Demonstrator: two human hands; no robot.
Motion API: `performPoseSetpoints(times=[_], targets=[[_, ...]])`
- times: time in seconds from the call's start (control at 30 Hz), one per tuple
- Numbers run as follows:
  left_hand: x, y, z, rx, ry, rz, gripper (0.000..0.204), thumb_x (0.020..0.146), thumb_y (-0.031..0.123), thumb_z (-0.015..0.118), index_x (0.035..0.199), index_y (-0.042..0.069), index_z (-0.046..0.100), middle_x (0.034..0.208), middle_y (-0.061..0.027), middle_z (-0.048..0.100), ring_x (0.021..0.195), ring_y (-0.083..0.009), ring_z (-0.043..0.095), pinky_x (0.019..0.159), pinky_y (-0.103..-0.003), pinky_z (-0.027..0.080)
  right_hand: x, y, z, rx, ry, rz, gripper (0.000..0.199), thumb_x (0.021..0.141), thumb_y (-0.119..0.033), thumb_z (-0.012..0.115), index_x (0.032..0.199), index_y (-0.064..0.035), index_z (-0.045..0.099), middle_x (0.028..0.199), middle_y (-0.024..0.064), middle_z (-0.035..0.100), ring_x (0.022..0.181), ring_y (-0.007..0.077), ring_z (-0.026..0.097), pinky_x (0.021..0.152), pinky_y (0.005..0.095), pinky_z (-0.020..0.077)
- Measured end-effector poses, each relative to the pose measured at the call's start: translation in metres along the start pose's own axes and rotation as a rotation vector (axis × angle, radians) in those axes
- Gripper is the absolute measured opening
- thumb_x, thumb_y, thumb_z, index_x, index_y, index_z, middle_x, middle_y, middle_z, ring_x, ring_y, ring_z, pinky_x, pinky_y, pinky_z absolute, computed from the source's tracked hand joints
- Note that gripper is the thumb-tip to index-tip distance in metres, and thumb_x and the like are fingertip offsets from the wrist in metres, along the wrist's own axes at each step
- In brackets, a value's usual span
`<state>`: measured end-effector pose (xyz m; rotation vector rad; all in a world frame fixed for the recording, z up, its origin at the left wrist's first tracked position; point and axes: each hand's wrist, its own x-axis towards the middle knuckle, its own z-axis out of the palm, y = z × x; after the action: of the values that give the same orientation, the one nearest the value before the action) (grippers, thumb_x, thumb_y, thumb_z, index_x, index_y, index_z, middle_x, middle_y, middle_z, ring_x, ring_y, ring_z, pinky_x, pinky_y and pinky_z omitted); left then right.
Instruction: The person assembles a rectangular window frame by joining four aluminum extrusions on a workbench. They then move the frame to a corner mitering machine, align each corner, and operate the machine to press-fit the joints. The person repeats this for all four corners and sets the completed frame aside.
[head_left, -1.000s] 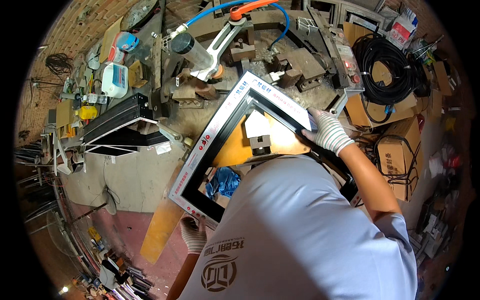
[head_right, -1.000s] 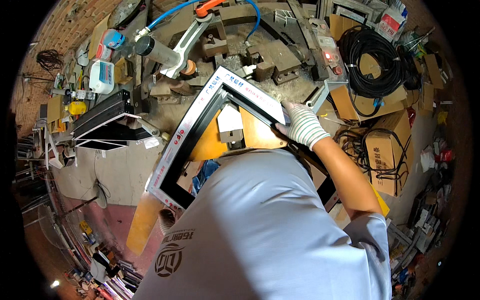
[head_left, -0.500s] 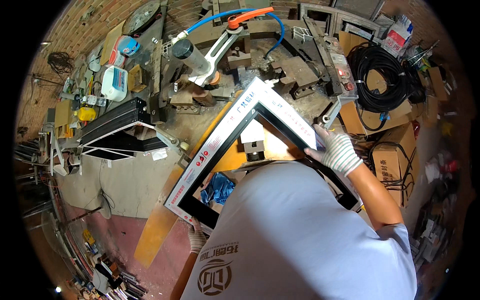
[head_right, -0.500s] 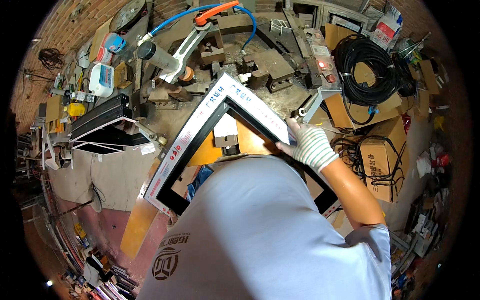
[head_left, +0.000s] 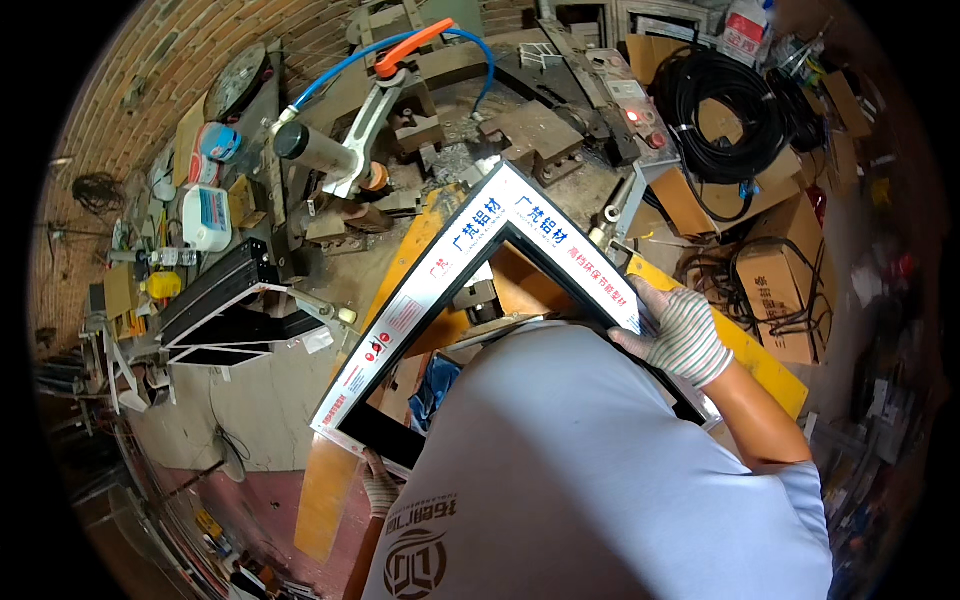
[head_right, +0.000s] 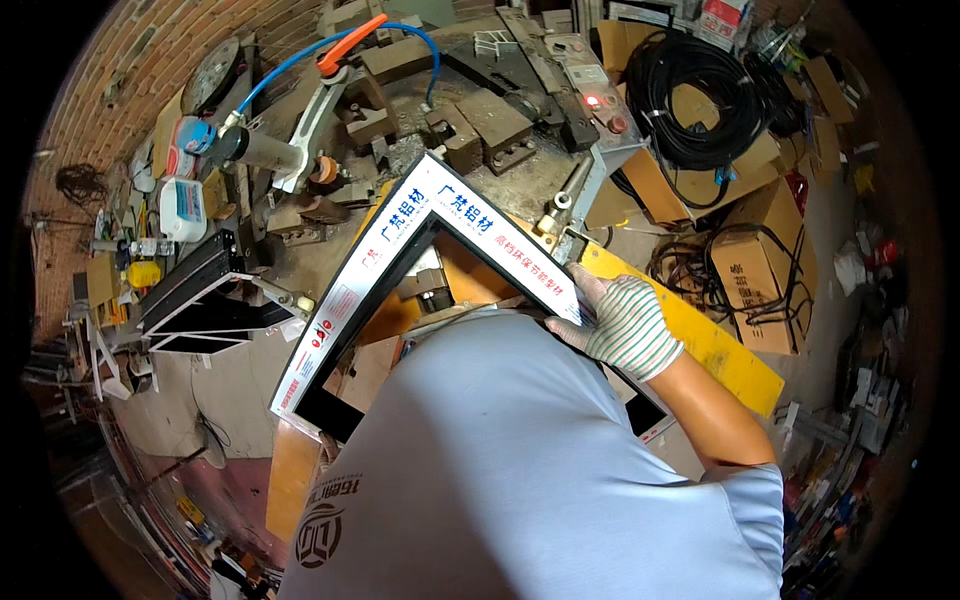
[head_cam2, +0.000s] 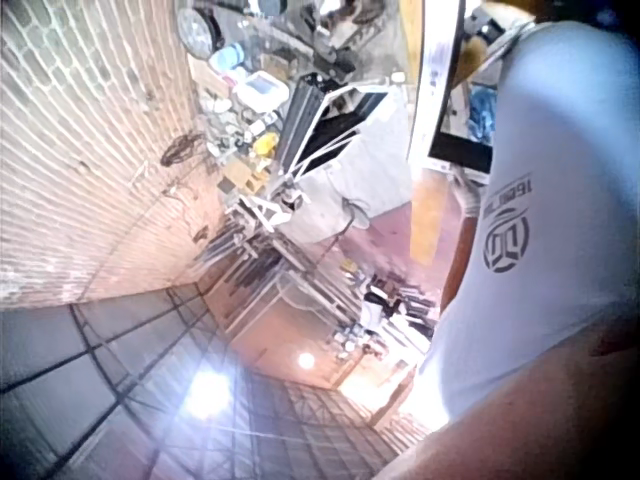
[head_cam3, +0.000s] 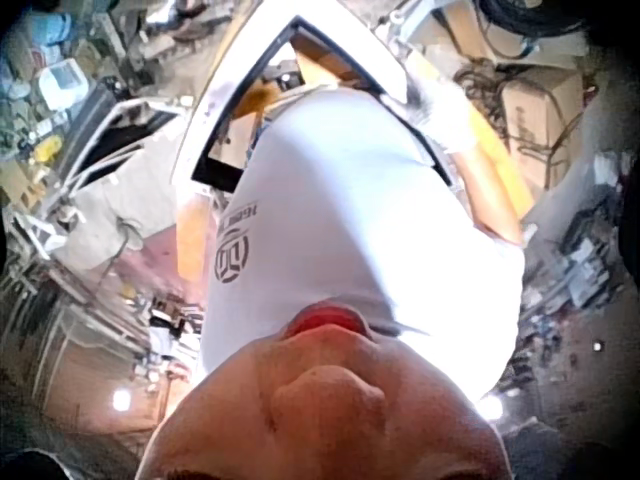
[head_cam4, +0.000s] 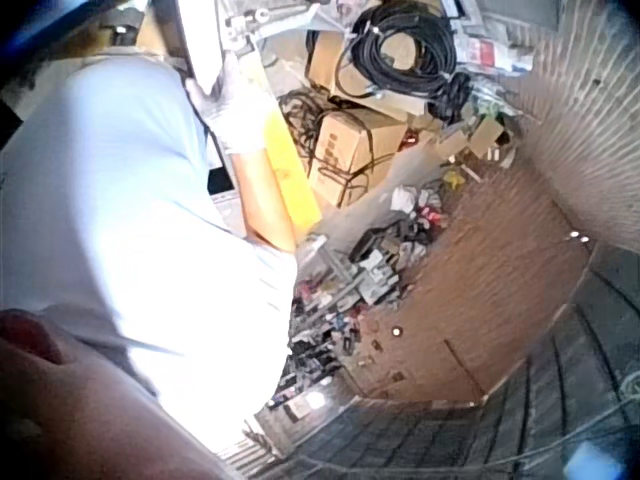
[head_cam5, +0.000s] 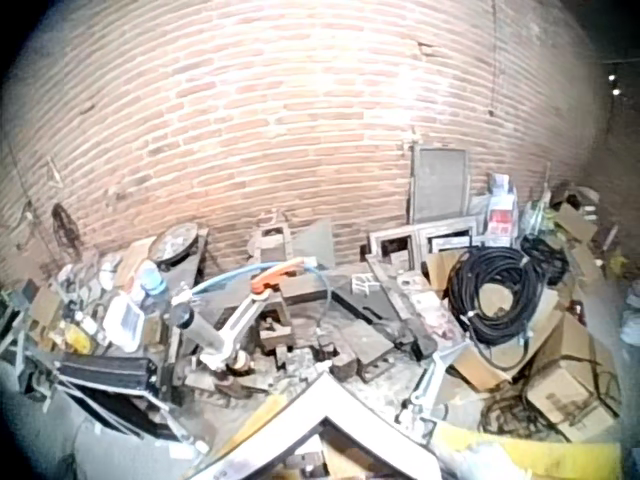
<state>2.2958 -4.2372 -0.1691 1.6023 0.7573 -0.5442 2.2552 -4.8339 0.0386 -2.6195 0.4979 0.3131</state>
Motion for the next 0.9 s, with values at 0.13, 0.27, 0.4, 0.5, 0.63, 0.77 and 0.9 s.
performPoseSetpoints(times=[0.13, 0.27, 0.4, 0.5, 0.63, 0.77, 0.9], targets=[[0.012, 0.011, 0.001, 0.069, -0.066, 0.003, 0.076, 0.096, 0.067, 0.062, 0.122, -0.004, 0.058, 0.108, -0.0080, 0.065, 0.093, -0.0194, 0.063, 0.080, -0.036, 0.054, -0.018, -0.001, 0.009, 0.020, 0.010, 0.096, 0.071, 0.079, -0.045, 0.082, 0.132, -0.0024, 0.061, 0.084, 0.0200, 0.072, 0.077, 0.0376, 0.072, 0.071, 0.0432, 0.0578], [0.014, 0.021, -0.010, 0.131, -0.130, 0.012, 0.078, 0.095, 0.068, 0.062, 0.124, -0.005, 0.057, 0.111, -0.0090, 0.064, 0.097, -0.0202, 0.062, 0.082, -0.036, 0.054, -0.043, -0.008, 0.027, -0.010, 0.032, 0.142, 0.073, 0.081, -0.049, 0.080, 0.132, -0.0013, 0.060, 0.086, 0.0195, 0.073, 0.077, 0.0387, 0.072, 0.071, 0.0447, 0.0585], [0.025, 0.017, -0.036, 0.211, -0.205, 0.029, 0.080, 0.095, 0.068, 0.062, 0.127, -0.005, 0.055, 0.114, -0.0101, 0.063, 0.100, -0.0209, 0.062, 0.085, -0.037, 0.054, -0.076, -0.015, 0.060, -0.005, 0.086, 0.223, 0.070, 0.080, -0.046, 0.081, 0.133, -0.0057, 0.059, 0.089, 0.0211, 0.073, 0.081, 0.0400, 0.073, 0.077, 0.0461, 0.0585], [0.033, 0.016, -0.052, 0.324, -0.228, 0.029, 0.087, 0.094, 0.067, 0.065, 0.137, -0.007, 0.049, 0.124, -0.0134, 0.059, 0.108, -0.0227, 0.058, 0.092, -0.037, 0.051, -0.103, -0.011, 0.100, 0.016, 0.176, 0.208, 0.074, 0.079, -0.045, 0.081, 0.136, -0.0032, 0.057, 0.094, 0.0225, 0.074, 0.086, 0.0405, 0.073, 0.080, 0.0463, 0.0584], [0.028, 0.021, -0.048, 0.406, -0.297, 0.140, 0.092, 0.091, 0.066, 0.070, 0.136, -0.011, 0.047, 0.120, -0.0144, 0.060, 0.102, -0.0215, 0.054, 0.090, -0.036, 0.050, -0.125, -0.004, 0.137, 0.013, 0.126, 0.327, 0.076, 0.077, -0.046, 0.081, 0.131, 0.0018, 0.058, 0.096, 0.0239, 0.073, 0.090, 0.0419, 0.072, 0.083, 0.0473, 0.0577], [-0.023, 0.014, -0.029, 0.483, -0.290, 0.269, 0.081, 0.091, 0.064, 0.070, 0.121, -0.009, 0.055, 0.103, -0.0111, 0.063, 0.090, -0.0178, 0.054, 0.079, -0.035, 0.050, -0.169, 0.013, 0.158, 0.017, 0.033, 0.455, 0.070, 0.077, -0.046, 0.080, 0.122, 0.0027, 0.060, 0.095, 0.0251, 0.073, 0.092, 0.0416, 0.072, 0.085, 0.0465, 0.0573], [-0.060, -0.022, -0.026, 0.612, -0.285, 0.216, 0.065, 0.091, 0.056, 0.075, 0.109, -0.005, 0.063, 0.090, -0.0062, 0.065, 0.079, -0.0157, 0.054, 0.071, -0.033, 0.050, -0.220, 0.061, 0.202, 0.051, 0.018, 0.493, 0.065, 0.078, -0.045, 0.079, 0.117, 0.0018, 0.058, 0.095, 0.0251, 0.073, 0.092, 0.0410, 0.072, 0.086, 0.0459, 0.0573]])
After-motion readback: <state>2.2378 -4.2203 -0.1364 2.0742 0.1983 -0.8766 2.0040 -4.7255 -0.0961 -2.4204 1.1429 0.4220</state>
